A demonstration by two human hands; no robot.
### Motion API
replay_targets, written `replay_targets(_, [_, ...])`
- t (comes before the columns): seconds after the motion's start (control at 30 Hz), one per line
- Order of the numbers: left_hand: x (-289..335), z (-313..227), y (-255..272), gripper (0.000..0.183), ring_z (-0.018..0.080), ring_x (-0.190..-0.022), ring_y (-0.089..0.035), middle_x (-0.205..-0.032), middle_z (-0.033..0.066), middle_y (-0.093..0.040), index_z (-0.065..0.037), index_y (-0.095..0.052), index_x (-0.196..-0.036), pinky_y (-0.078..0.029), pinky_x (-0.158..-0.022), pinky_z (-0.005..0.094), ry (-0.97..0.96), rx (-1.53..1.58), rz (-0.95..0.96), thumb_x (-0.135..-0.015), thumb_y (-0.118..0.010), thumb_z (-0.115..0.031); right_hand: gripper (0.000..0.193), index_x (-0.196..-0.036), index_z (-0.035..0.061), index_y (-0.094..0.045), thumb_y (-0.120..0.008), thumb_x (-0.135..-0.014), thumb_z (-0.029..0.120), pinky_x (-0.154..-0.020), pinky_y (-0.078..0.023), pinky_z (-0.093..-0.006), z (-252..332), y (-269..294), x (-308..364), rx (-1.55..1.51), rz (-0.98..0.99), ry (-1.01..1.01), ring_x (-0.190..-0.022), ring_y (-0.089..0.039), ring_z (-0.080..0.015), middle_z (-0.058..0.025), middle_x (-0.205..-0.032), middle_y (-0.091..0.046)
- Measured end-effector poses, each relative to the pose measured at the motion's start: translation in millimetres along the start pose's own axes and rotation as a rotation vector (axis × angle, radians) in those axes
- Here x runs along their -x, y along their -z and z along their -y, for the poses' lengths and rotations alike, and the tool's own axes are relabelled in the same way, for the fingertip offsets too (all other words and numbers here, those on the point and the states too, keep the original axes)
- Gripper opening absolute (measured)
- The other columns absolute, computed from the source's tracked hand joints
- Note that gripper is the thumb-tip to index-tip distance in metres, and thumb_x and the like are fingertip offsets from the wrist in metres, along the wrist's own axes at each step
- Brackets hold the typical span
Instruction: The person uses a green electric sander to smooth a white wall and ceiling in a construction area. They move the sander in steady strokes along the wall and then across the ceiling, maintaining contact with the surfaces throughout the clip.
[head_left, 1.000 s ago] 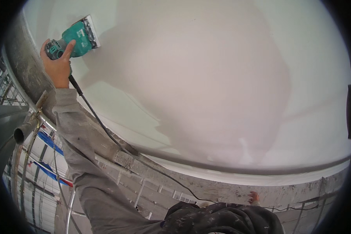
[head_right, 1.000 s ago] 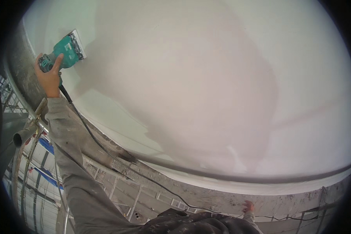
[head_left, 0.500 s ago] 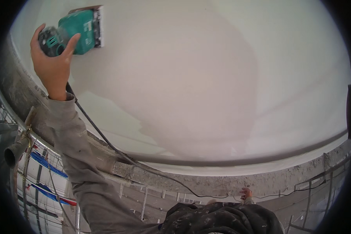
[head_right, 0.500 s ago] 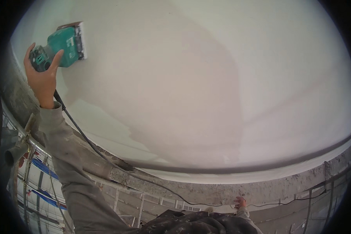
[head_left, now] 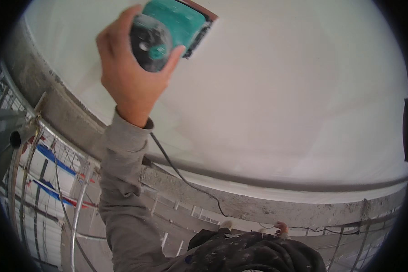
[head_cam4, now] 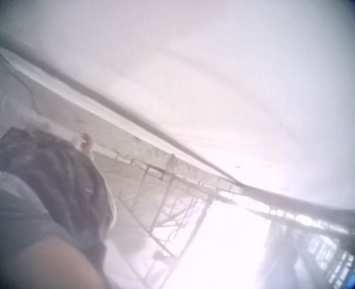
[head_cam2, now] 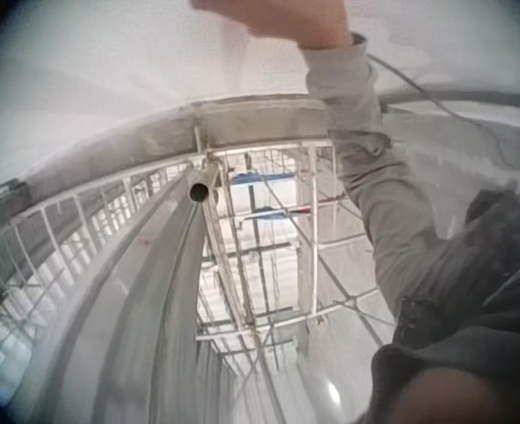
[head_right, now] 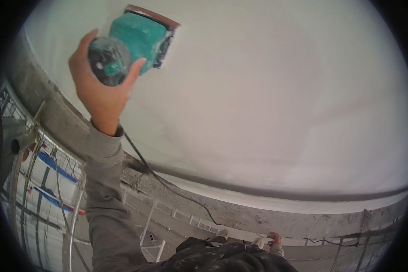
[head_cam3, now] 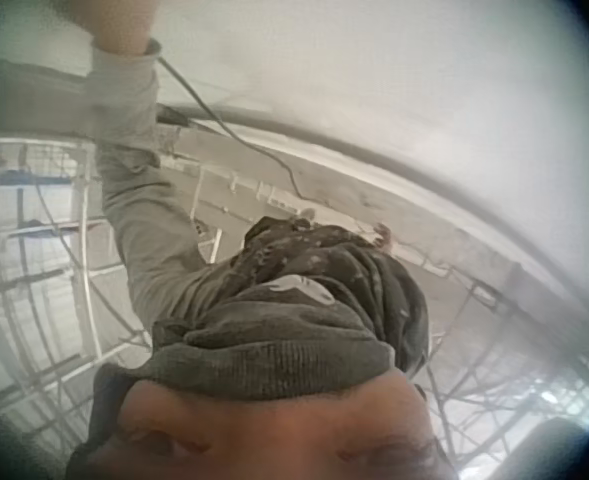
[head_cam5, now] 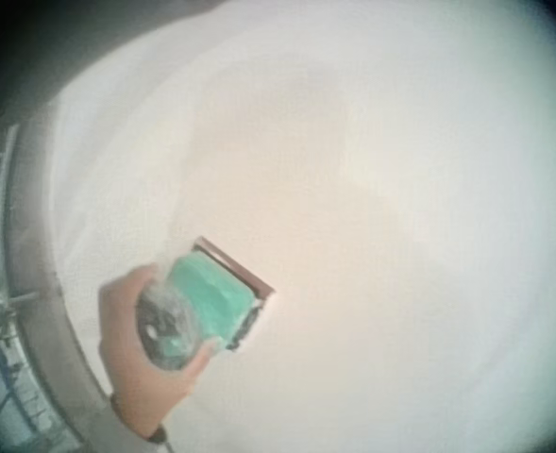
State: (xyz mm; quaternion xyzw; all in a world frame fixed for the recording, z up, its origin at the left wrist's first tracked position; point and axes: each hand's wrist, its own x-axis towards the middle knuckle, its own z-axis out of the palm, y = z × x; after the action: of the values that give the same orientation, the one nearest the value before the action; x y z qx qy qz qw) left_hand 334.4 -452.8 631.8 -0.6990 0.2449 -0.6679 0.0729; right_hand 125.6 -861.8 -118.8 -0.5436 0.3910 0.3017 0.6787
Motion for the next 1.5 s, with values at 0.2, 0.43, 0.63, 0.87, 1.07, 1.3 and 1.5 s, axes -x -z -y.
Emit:
replay_targets(0.2, [4.3, -21.0, -0.7, 0.083, 0.0266, -0.103, -0.057, -0.112, 0.0082, -0.051, -0.015, -0.050, -0.129, -0.054, -0.082, 0.0380, 0.035, -0.099, 0.003, -0.058, -0.090, -0.028, 0.045, -0.124, 0.0148, -0.060, -0.047, -0.085, 0.034, -0.052, -0.046, -0.0394, 55.0, 114.1, -10.5, 0.091, -0.139, 0.070, -0.061, -0.050, -0.0206, -0.0069, -0.102, -0.069])
replay_targets(0.43, [10.8, -15.0, 1.3, 0.082, 0.0287, -0.106, -0.055, -0.117, 0.0104, -0.052, -0.011, -0.049, -0.127, -0.052, -0.084, 0.0387, 0.126, -0.148, -0.001, -0.059, -0.090, -0.031, 0.050, -0.124, 0.0165, -0.059, -0.051, -0.081, 0.042, -0.054, -0.045, -0.0402, 69.8, 172.7, -13.5, 0.006, -0.144, 0.124, -0.061, -0.047, -0.0223, -0.0090, -0.106, -0.067])
replay_targets(0.63, [24.5, -38.9, -3.6, 0.086, 0.0303, -0.109, -0.052, -0.117, 0.0116, -0.051, -0.006, -0.046, -0.129, -0.050, -0.086, 0.0400, 0.122, -0.144, 0.039, -0.060, -0.091, -0.031, 0.049, -0.122, 0.0160, -0.060, -0.049, -0.082, 0.043, -0.051, -0.045, -0.0385, 53.8, 159.2, -25.3, 0.093, -0.044, 0.064, -0.056, -0.049, -0.0197, -0.0094, -0.107, -0.067])
replay_targets(0.87, [29.1, -20.4, -1.1, 0.086, 0.0309, -0.109, -0.052, -0.119, 0.0131, -0.050, -0.005, -0.047, -0.129, -0.050, -0.086, 0.0409, 0.183, -0.116, 0.043, -0.059, -0.091, -0.028, 0.043, -0.123, 0.0107, -0.058, -0.043, -0.088, 0.032, -0.049, -0.047, -0.0347, 86.3, 111.7, -20.7, 0.162, 0.046, 0.109, -0.055, -0.051, -0.0197, -0.0097, -0.098, -0.068])
replay_targets(1.07, [21.2, -39.5, -4.1, 0.085, 0.0297, -0.108, -0.052, -0.120, 0.0127, -0.049, -0.006, -0.047, -0.129, -0.049, -0.087, 0.0380, 0.066, -0.100, 0.043, -0.059, -0.091, -0.028, 0.048, -0.120, 0.0103, -0.061, -0.045, -0.083, 0.037, -0.047, -0.044, -0.0349, 104.9, 103.0, -40.0, 0.083, 0.031, 0.193, -0.051, -0.048, -0.0175, -0.0105, -0.096, -0.069])
replay_targets(1.3, [1.5, -11.2, -6.2, 0.086, 0.0282, -0.107, -0.052, -0.119, 0.0135, -0.049, -0.006, -0.047, -0.129, -0.048, -0.087, 0.0365, 0.232, -0.081, -0.044, -0.058, -0.091, -0.028, 0.043, -0.120, 0.0123, -0.059, -0.044, -0.085, 0.034, -0.044, -0.047, -0.0353, 90.6, 98.7, -36.7, 0.104, 0.058, 0.122, -0.048, -0.049, -0.0177, -0.0080, -0.092, -0.069])
replay_targets(1.5, [22.2, -60.8, -10.8, 0.080, 0.0279, -0.106, -0.053, -0.119, 0.0129, -0.049, -0.009, -0.049, -0.128, -0.051, -0.084, 0.0384, 0.128, -0.048, 0.023, -0.061, -0.090, -0.025, 0.045, -0.120, 0.0105, -0.059, -0.047, -0.086, 0.037, -0.044, -0.046, -0.0350, 79.2, 103.3, -27.0, 0.085, 0.049, 0.065, -0.050, -0.050, -0.0175, -0.0080, -0.096, -0.069])
